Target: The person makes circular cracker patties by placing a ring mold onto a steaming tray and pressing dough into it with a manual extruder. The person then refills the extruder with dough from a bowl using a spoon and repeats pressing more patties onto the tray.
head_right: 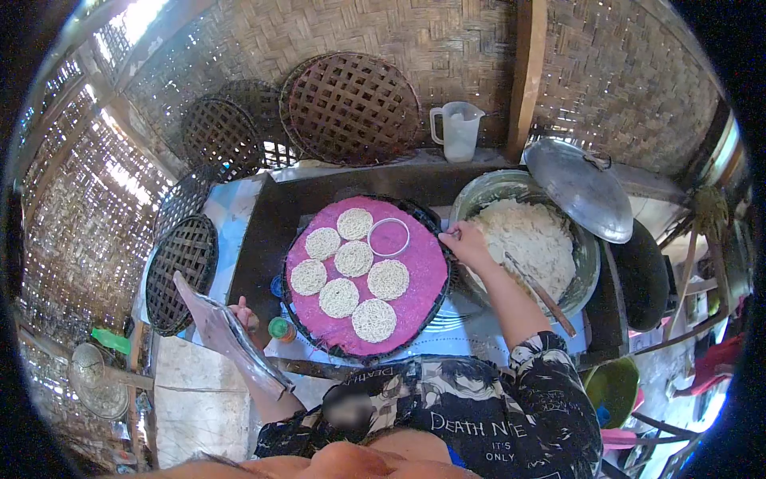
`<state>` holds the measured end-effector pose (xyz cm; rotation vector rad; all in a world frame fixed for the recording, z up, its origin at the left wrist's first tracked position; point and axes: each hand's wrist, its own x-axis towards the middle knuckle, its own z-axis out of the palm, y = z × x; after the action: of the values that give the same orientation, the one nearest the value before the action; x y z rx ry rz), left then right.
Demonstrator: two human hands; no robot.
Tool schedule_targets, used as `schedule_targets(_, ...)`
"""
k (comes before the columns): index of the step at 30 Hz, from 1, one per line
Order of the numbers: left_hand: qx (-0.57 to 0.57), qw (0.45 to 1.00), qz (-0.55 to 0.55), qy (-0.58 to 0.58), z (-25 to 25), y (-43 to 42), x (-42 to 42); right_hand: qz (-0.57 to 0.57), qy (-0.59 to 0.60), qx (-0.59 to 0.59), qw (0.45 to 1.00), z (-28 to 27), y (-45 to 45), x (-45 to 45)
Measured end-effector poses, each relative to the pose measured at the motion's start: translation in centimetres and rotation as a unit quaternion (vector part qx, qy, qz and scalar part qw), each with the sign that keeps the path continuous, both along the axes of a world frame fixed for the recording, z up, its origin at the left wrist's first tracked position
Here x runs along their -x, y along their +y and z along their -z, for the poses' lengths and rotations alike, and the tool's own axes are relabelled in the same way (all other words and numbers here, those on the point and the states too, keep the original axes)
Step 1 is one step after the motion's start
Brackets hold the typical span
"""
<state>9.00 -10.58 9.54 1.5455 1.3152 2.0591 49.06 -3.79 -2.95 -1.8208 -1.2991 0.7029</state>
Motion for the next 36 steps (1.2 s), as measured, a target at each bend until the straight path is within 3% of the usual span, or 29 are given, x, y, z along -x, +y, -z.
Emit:
schedule_targets(5, 0.005, 0.999, 0.024, -0.026, 1.7, 0.2, 0.7, -0.047, -0.124, -0.010, 0.991, -1.0, -0.4, 0.3)
schedule_targets(8, 0.012, 0.998, 0.043, -0.054, 3.8, 0.6, 2.3, -0.044, -0.047, 0.033, 0.997, -2.9, -1.8, 1.2)
schedule_targets(17, 0.024, 0.991, 0.089, -0.099, 10.5, 1.9, 7.7, -0.026, 0.013, 0.073, 0.997, -3.2, -6.2, 1.7)
schedule_targets(23, 0.018, 0.989, 0.114, -0.092, 14.8, 3.3, 10.7, 0.037, 0.186, 0.125, 0.974, -3.1, -10.3, 2.9)
schedule_targets(27, 0.000, 0.982, 0.163, -0.094, 18.1, 5.1, 13.1, 0.084, 0.435, 0.103, 0.890, -0.6, -12.1, 4.2)
schedule_targets(29, 0.008, 0.943, 0.269, -0.198, 17.8, 5.2, 12.8, 0.061, 0.515, 0.094, 0.850, -1.4, -12.8, 5.4)
schedule_targets(31, 0.029, 0.848, 0.397, -0.350, 15.5, 4.4, 11.1, 0.066, 0.551, 0.110, 0.825, -2.0, -12.9, 6.7)
schedule_targets(33, 0.046, 0.837, 0.390, -0.382, 12.7, 3.2, 8.9, 0.046, 0.580, 0.146, 0.800, -2.1, -12.8, 7.6)
schedule_targets(36, 0.085, 0.944, 0.184, -0.261, 6.0, 0.1, 2.6, -0.013, 0.592, 0.181, 0.785, -0.8, -13.5, 6.8)
